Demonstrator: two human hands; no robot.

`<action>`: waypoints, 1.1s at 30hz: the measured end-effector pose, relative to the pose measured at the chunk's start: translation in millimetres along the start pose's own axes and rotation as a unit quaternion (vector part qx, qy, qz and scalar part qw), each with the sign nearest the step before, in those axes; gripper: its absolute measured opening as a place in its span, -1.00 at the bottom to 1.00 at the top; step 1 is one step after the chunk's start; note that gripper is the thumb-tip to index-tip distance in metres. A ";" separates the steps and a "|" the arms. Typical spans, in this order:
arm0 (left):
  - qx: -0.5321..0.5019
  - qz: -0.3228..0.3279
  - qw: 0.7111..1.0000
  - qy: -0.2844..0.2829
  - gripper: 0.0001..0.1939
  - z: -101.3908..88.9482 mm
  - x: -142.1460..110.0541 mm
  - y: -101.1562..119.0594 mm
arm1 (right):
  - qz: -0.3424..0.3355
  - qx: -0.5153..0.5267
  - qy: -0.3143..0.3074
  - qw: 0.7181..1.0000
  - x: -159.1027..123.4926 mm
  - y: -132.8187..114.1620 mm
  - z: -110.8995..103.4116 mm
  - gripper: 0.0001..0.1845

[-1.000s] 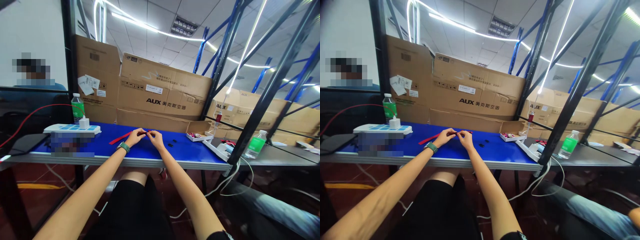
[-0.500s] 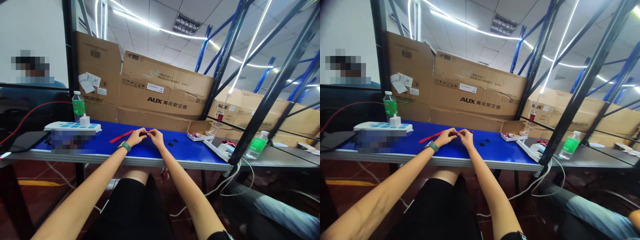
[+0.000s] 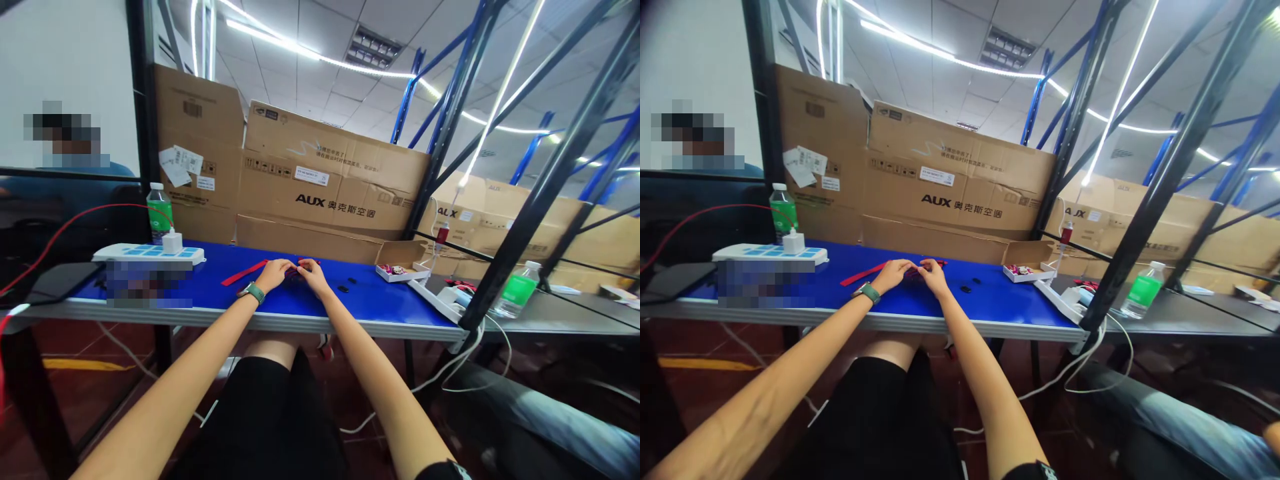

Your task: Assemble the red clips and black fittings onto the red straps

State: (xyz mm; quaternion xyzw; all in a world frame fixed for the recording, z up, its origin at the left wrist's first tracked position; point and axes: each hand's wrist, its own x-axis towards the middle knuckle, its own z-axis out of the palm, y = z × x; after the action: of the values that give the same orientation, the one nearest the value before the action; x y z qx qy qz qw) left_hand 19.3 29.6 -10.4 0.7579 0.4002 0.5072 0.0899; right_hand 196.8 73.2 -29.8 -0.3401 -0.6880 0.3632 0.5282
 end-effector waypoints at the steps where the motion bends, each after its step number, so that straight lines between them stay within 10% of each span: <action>1: 0.008 0.007 1.000 -0.002 -0.74 -0.8 -0.6 0.5 | 0.001 0.000 -0.002 1.000 0.0 0.3 0.4 -0.65; 17: 0.117 0.054 0.991 0.034 -0.81 -3.9 -3.5 9.7 | 0.040 0.078 -0.097 0.991 -4.9 -9.6 4.1 -0.52; 33: 0.020 0.036 0.999 0.018 -0.90 -3.4 -3.6 13.1 | -0.003 -0.007 -0.038 0.999 -2.8 -8.0 -2.9 -0.59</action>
State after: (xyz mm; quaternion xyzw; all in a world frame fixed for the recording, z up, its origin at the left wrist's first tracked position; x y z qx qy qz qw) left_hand 22.6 17.5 -4.2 0.7644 0.3839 0.5157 0.0491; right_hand 199.6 67.1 -23.8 -0.3277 -0.7111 0.3691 0.5007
